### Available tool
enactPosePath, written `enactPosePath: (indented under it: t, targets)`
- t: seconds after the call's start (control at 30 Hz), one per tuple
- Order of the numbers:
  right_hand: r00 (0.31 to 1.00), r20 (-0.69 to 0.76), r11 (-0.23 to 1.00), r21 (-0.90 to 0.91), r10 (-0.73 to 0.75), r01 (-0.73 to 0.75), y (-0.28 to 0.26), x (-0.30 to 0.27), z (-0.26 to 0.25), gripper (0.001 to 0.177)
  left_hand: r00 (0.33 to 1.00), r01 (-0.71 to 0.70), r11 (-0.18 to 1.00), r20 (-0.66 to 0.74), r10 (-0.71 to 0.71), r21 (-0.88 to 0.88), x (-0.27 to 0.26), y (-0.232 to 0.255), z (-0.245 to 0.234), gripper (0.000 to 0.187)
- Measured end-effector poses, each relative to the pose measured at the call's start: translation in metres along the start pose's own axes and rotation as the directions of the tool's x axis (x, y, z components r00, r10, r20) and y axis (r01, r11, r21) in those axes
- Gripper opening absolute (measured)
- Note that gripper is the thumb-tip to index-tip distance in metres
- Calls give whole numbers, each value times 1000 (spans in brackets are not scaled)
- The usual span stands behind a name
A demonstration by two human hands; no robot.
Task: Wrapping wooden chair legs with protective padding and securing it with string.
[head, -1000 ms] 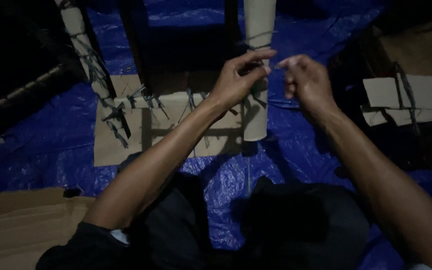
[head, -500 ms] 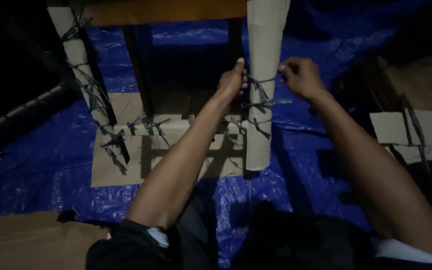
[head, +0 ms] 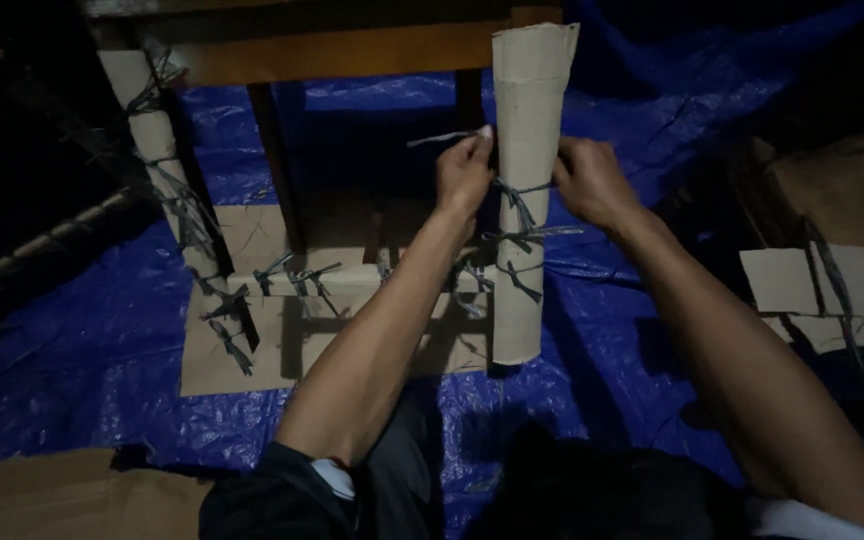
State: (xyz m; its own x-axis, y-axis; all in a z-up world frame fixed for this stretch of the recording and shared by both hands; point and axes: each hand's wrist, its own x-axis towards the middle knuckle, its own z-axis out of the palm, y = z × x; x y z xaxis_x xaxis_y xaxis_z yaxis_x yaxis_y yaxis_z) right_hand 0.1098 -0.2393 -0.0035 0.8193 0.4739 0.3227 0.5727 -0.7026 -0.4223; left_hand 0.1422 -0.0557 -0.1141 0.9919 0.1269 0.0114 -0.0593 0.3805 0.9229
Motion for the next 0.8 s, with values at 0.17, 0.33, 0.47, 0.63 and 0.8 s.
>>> enactPosePath:
  t: [0.17,0.33,0.47,0.63,0.8]
  targets:
    - [981,-79,981,-64,176,-181,-42,-25,-31,19,993,-109,994,-50,109,-7,-10,25,-13,34]
    - [957,-251,989,13,145,-147,-65,-51,-46,19,958,-274,962,-87,272,-17,-34,50,-21,31]
    - [915,-397,990,-136,-75,22,-82,-62,-49,14,932,-332,939,-124,341,91,-62,76,-16,24]
    - [864,-490,993,-81,-116,88,-85,-54,-45,12,884,-431,894,-142,446,123,-73,87,-16,21]
    - [825,-545,987,128,152,-97,-90,-36,-42,13,909,-370,929,-216,357,-23,-67,88,-21,19]
